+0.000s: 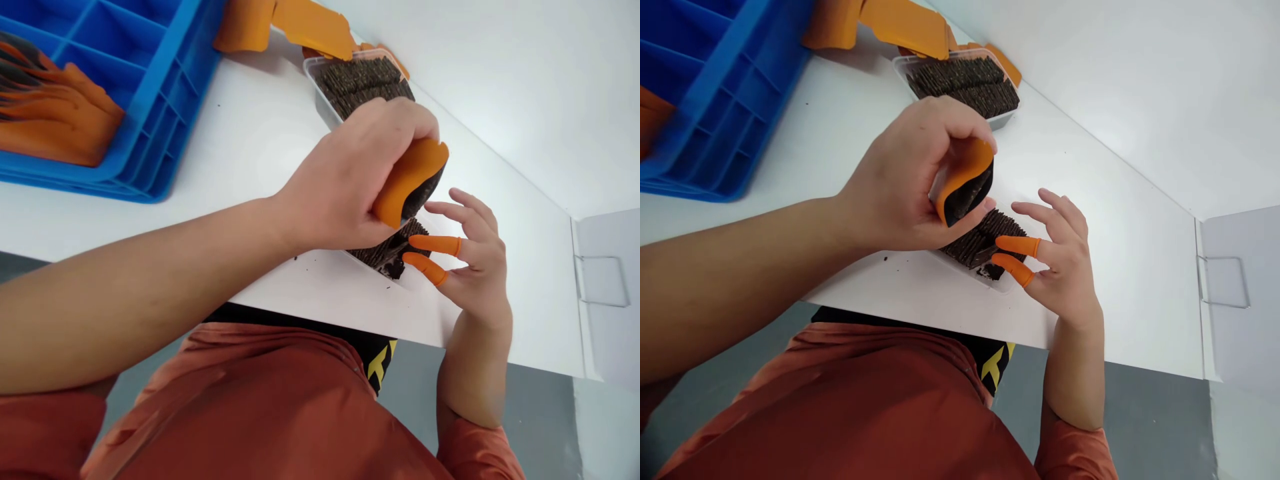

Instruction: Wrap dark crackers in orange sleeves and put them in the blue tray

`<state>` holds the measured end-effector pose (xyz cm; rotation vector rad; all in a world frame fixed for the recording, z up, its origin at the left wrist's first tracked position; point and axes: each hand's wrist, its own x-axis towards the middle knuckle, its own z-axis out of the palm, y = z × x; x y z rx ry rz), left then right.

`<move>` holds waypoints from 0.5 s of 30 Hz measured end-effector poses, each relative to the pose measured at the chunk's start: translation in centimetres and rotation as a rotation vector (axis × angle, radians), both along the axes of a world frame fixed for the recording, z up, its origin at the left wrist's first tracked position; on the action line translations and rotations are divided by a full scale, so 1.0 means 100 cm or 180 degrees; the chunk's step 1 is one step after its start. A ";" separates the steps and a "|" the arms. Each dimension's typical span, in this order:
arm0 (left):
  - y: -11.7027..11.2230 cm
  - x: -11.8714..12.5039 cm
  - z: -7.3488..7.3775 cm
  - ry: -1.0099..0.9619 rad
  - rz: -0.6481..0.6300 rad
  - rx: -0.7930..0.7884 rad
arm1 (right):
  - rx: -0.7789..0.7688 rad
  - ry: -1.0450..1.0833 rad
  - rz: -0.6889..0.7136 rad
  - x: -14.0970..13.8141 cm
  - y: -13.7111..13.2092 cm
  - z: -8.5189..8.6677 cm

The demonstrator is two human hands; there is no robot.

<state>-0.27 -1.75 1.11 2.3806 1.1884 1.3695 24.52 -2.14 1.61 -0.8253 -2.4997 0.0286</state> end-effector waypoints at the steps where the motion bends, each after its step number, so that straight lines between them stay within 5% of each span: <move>1: 0.000 0.000 0.000 0.0023 -0.0033 -0.0006 | 0.0019 0.0023 0.0036 0.000 0.001 0.000; 7: 0.002 0.001 -0.003 0.0228 -0.0326 0.0029 | 0.0707 0.0607 0.0025 -0.008 -0.001 -0.003; 15: -0.001 0.001 -0.004 0.0098 -0.0539 -0.0362 | 0.0466 0.0195 -0.0170 -0.013 -0.010 -0.004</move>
